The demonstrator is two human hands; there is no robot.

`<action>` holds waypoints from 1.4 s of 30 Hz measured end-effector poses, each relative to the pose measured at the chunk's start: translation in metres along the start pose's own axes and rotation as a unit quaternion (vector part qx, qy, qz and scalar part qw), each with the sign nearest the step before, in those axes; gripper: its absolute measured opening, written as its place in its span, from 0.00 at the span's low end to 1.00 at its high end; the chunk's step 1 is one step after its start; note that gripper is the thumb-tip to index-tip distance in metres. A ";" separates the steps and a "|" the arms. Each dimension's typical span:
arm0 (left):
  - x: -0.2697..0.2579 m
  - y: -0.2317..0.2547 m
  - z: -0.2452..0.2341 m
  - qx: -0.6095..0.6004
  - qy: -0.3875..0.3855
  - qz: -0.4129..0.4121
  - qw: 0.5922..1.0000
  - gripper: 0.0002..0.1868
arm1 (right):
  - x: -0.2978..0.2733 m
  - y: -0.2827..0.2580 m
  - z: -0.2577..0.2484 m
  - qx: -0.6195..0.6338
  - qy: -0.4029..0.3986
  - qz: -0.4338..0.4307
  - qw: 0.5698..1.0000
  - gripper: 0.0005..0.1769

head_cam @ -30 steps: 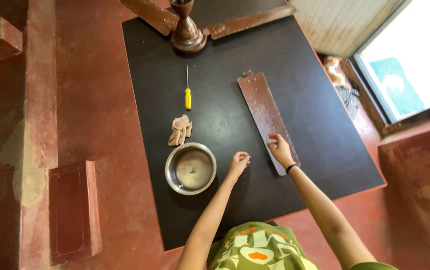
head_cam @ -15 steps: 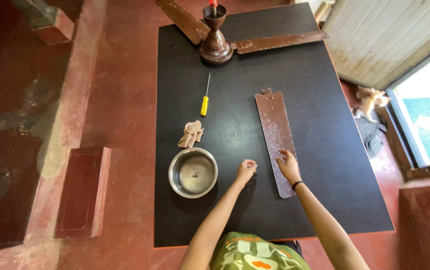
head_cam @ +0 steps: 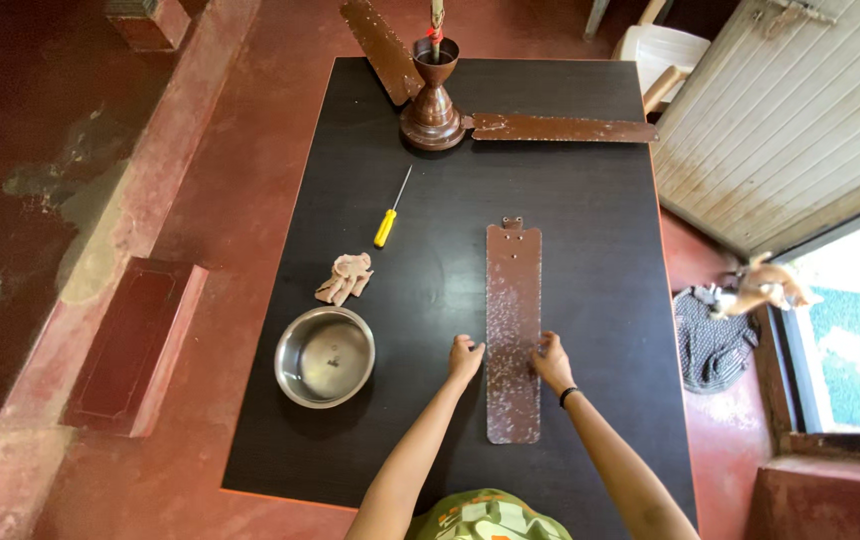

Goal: The person attaches a ceiling fan blade to the motor housing using a screwdriver and screws. They tighten the screws to secure the blade, then wipe the blade with a cloth.

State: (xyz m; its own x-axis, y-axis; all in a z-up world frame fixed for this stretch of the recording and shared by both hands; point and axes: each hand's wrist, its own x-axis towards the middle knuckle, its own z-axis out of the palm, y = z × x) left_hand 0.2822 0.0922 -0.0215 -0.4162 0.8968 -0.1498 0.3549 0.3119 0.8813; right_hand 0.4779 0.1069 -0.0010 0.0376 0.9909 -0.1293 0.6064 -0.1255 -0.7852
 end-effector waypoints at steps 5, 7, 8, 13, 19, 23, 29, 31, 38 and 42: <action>-0.009 0.010 0.007 -0.030 -0.044 -0.005 0.999 0.25 | 0.006 0.006 -0.003 0.015 -0.051 0.001 0.999 0.32; -0.010 0.010 0.013 -0.059 -0.057 -0.013 0.997 0.23 | 0.007 0.008 -0.002 0.009 -0.053 0.003 0.999 0.32; -0.009 0.008 0.016 -0.056 -0.059 -0.017 0.997 0.23 | 0.009 0.009 -0.002 0.010 -0.055 0.004 0.998 0.32; -0.002 -0.014 0.036 -0.046 -0.056 -0.011 0.997 0.23 | 0.012 0.017 -0.002 0.043 -0.062 -0.004 0.997 0.31; -0.001 -0.034 0.049 -0.181 -0.073 -0.005 0.981 0.20 | 0.016 0.027 0.002 0.034 -0.050 -0.030 0.998 0.31; -0.005 -0.034 0.046 -0.183 -0.067 -0.011 0.981 0.20 | 0.013 0.033 0.000 0.032 -0.009 -0.068 0.997 0.29; -0.012 -0.030 0.023 -0.219 -0.086 -0.011 0.972 0.21 | 0.019 0.023 0.007 0.093 0.011 -0.020 0.995 0.27; -0.011 -0.034 0.016 -0.245 -0.094 0.001 0.965 0.21 | 0.019 0.018 0.014 0.170 -0.029 0.031 0.985 0.25; 0.000 -0.054 -0.038 -0.219 -0.084 0.048 0.971 0.21 | 0.002 -0.021 0.056 0.258 0.021 0.046 0.965 0.27; 0.007 -0.072 -0.073 -0.190 -0.078 0.053 0.977 0.21 | -0.019 -0.055 0.091 0.057 0.172 0.007 0.983 0.27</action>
State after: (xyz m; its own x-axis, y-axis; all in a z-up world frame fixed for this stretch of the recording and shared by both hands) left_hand 0.1929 0.0534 -0.0533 -0.2500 0.9640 -0.0900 0.0399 0.1031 0.9939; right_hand 0.3714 0.0909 -0.0110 0.3232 0.9446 0.0568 0.5121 -0.1241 -0.8499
